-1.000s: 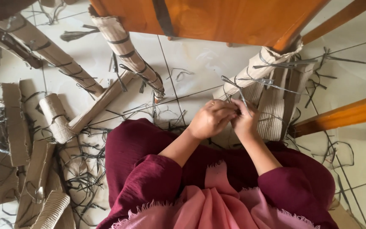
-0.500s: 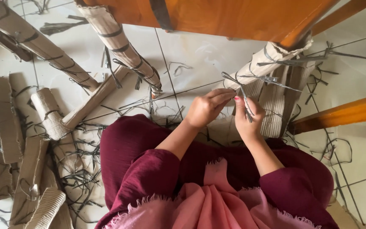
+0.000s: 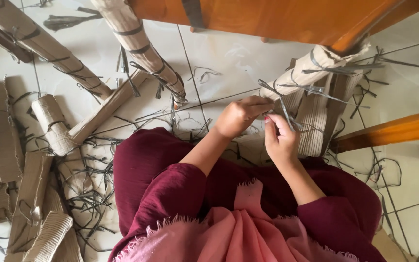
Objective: Wrapping wooden furniture legs with protective cardboard and securing them with hand-tied strips.
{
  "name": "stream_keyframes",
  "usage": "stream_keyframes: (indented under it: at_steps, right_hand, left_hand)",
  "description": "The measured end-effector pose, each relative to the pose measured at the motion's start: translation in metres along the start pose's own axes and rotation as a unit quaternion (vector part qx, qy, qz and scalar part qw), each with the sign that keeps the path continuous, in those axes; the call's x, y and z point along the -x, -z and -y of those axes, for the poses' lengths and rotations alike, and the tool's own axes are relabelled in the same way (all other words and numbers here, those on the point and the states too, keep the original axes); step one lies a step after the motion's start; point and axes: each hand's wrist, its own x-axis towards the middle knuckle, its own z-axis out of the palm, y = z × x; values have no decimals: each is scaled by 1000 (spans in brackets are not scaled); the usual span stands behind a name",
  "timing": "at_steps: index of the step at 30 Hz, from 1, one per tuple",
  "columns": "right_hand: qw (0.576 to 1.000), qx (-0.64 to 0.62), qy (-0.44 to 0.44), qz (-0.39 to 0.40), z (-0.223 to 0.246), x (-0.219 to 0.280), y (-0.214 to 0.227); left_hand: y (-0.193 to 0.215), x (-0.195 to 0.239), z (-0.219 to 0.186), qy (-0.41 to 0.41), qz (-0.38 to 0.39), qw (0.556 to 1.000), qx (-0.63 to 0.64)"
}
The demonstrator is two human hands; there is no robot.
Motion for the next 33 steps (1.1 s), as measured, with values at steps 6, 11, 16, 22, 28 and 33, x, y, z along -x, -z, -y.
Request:
stream_keyframes:
  at_steps: [6,11,16,22,28,33]
  right_hand:
    - [997,2,83,-5,0,-9,-3]
    - [989,4,146,-9,1,-25,4]
    - [989,-31,146,12,-13,-29,3]
    - [981,9,194,0,-44,-20,-9]
    - [971,18,236,-42,-24,-27,-21]
    - [997,22,77,6,-9,-20,-21]
  left_hand:
    - [8,-7,-6,10,12,1000,3]
    - [3,2,-1,45,0,998,41]
    - [4,1,-4,48,-14,998,32]
    - [15,-8,-29,77,-68,995,11]
    - [15,-5,-14,97,-16,992,-78]
    - [22,1,-19,153,11,985,-75]
